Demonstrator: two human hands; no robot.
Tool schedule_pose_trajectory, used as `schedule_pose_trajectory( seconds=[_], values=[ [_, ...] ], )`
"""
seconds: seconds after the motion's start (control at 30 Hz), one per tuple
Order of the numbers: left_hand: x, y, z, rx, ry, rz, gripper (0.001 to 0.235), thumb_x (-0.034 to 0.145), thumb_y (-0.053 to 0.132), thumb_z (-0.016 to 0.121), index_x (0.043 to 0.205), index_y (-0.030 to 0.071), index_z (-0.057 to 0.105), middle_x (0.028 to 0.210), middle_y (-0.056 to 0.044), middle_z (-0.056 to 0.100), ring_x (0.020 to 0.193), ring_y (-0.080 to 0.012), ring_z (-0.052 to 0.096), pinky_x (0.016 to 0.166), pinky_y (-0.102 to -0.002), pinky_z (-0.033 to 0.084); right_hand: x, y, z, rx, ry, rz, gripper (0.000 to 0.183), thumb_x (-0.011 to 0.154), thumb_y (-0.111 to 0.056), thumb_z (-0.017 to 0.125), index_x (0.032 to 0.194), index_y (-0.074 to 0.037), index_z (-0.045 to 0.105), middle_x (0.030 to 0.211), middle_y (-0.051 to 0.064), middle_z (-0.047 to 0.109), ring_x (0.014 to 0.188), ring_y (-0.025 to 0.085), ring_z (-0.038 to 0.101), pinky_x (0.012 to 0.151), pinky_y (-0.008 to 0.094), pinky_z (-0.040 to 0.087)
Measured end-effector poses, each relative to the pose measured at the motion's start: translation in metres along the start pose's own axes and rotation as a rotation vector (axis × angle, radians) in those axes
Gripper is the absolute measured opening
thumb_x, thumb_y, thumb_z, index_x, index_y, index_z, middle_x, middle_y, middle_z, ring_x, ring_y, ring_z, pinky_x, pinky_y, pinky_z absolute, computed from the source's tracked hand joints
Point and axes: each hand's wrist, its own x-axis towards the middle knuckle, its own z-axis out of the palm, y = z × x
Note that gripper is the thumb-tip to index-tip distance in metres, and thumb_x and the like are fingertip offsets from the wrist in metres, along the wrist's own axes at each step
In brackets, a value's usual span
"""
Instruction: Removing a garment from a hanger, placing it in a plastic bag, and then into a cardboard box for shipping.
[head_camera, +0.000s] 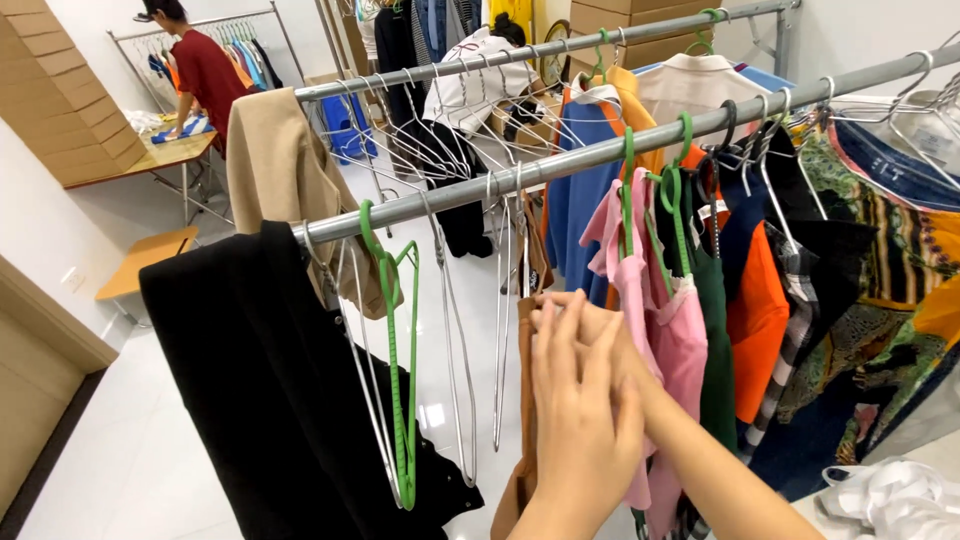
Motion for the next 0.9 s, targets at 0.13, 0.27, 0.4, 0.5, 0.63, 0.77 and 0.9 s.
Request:
schedule_pose_trajectory(
  seconds=[0.13, 0.27, 0.4, 0.5, 0.63, 0.77, 0.9],
  values=[
    [-0.016, -0.02, -0.022, 0.228, 0.062, 0.03, 0.04, 0.1, 0.007, 0.057, 0.14, 0.001, 0.06, 0.166, -0.031, 0.034, 0.154, -0.0547, 0.029, 0.12, -0.063, 0.033, 0.028, -0.025, 0.034, 0.209, -0.064, 0.178, 0.044, 0.091, -0.037, 0.076, 0.125, -0.009, 0.077, 0.09, 0.001, 0.073, 0.08, 0.01, 0.064, 0.08, 0.027, 0.054],
    [-0.04, -0.04, -0.018, 0.329, 0.04, 0.018, 0.047, 0.097, 0.003, 0.06, 0.144, 0.007, 0.059, 0.165, -0.026, 0.038, 0.154, -0.0502, 0.033, 0.119, -0.06, 0.035, 0.031, -0.021, 0.037, 0.533, -0.024, 0.299, 0.011, 0.098, -0.014, 0.076, 0.106, -0.007, 0.075, 0.071, 0.002, 0.06, 0.058, 0.011, 0.048, 0.057, 0.027, 0.044],
    [-0.048, -0.035, -0.02, 0.197, -0.085, -0.018, 0.04, 0.101, 0.005, 0.055, 0.141, 0.004, 0.06, 0.163, -0.024, 0.04, 0.155, -0.0466, 0.029, 0.115, -0.06, 0.037, 0.041, 0.009, 0.022, 0.634, 0.146, 0.181, 0.01, 0.099, -0.012, 0.07, 0.107, -0.005, 0.069, 0.064, -0.001, 0.05, 0.048, 0.007, 0.038, 0.042, 0.023, 0.029],
    [-0.052, -0.035, -0.014, 0.12, -0.133, -0.043, 0.041, 0.101, 0.005, 0.055, 0.142, 0.003, 0.06, 0.165, -0.024, 0.037, 0.156, -0.0463, 0.026, 0.116, -0.06, 0.037, 0.033, -0.005, 0.002, 0.555, 0.141, 0.192, 0.019, 0.103, -0.016, 0.066, 0.118, -0.005, 0.07, 0.067, -0.002, 0.046, 0.051, 0.009, 0.039, 0.046, 0.023, 0.033],
    [-0.057, -0.029, -0.007, 0.097, -0.166, -0.052, 0.042, 0.099, 0.008, 0.058, 0.141, 0.007, 0.062, 0.167, -0.019, 0.037, 0.157, -0.042, 0.029, 0.113, -0.057, 0.038, 0.005, -0.016, -0.015, 0.509, 0.13, 0.243, 0.068, 0.1, -0.019, 0.067, 0.163, -0.006, 0.046, 0.078, -0.001, 0.045, 0.058, 0.01, 0.041, 0.047, 0.026, 0.038],
    [-0.076, -0.023, 0.003, -0.002, -0.273, -0.035, 0.041, 0.1, 0.005, 0.057, 0.141, 0.006, 0.061, 0.166, -0.022, 0.036, 0.158, -0.0444, 0.023, 0.116, -0.058, 0.034, -0.066, -0.015, -0.027, 0.469, 0.12, 0.235, 0.053, 0.1, -0.02, 0.065, 0.152, -0.011, 0.059, 0.067, 0.003, 0.048, 0.052, 0.014, 0.044, 0.049, 0.027, 0.042],
    [-0.114, -0.022, 0.029, -0.003, -0.328, -0.004, 0.03, 0.098, 0.009, 0.063, 0.127, 0.007, 0.069, 0.165, -0.025, 0.035, 0.156, -0.0523, 0.019, 0.12, -0.062, 0.029, -0.152, 0.044, -0.039, 0.418, 0.07, 0.399, 0.048, 0.098, -0.021, 0.068, 0.145, -0.013, 0.07, 0.067, 0.005, 0.057, 0.058, 0.015, 0.051, 0.057, 0.028, 0.045]
  ],
)
